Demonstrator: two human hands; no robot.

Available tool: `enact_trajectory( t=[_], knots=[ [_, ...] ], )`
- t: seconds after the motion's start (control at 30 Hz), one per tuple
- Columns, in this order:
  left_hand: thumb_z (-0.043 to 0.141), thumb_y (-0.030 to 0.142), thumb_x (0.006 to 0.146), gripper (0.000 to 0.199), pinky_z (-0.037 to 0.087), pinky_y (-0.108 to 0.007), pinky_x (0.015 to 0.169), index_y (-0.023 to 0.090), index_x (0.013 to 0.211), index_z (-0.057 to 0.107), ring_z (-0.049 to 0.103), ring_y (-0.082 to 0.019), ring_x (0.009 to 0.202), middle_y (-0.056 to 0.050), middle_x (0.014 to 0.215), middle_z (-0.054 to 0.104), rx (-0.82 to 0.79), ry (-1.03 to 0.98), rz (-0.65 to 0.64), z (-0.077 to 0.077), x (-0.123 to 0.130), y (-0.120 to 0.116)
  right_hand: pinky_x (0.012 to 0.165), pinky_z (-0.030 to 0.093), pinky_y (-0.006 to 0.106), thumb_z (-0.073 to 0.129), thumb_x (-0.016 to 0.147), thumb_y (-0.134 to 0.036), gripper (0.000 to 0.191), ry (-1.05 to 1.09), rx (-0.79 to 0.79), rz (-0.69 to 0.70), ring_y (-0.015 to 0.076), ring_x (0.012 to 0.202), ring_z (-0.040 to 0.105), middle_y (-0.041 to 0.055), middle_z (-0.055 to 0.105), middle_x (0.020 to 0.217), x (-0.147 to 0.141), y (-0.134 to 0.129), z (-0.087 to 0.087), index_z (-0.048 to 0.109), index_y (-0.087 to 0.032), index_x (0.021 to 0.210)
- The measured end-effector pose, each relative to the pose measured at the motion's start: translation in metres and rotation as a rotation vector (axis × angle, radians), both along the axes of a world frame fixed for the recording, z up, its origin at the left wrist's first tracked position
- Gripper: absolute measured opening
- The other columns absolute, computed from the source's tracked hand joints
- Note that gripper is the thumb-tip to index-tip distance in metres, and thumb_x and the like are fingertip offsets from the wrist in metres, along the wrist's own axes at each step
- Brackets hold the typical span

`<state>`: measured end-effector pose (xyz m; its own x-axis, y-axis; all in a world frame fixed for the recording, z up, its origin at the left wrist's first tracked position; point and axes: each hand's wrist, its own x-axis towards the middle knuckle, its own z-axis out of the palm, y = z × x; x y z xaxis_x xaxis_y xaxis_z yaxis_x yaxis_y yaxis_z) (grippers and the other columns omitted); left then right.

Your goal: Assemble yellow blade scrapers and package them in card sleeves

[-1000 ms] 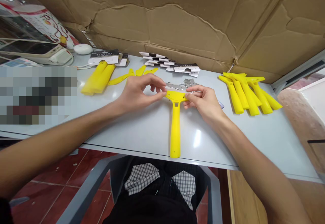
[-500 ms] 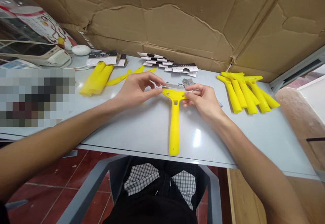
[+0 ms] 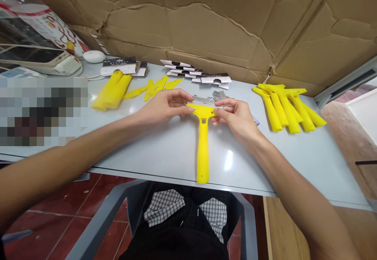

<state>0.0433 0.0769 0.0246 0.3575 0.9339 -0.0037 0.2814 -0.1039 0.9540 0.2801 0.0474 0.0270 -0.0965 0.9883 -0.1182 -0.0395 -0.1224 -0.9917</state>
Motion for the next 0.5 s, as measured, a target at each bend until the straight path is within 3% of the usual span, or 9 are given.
enact_trajectory(
  t=[0.5],
  knots=[
    [0.079, 0.022, 0.081, 0.023, 0.059, -0.032, 0.067, 0.018, 0.101, 0.066, 0.071, -0.016, 0.073, -0.007, 0.089, 0.076, 0.020, -0.016, 0.018, 0.0025, 0.0005, -0.0010, 0.068, 0.063, 0.034, 0.090, 0.074, -0.029, 0.034, 0.002, 0.020, 0.035, 0.0188, 0.065, 0.074, 0.0082, 0.078, 0.081, 0.0026, 0.0000, -0.0061, 0.070, -0.017, 0.099]
  ],
)
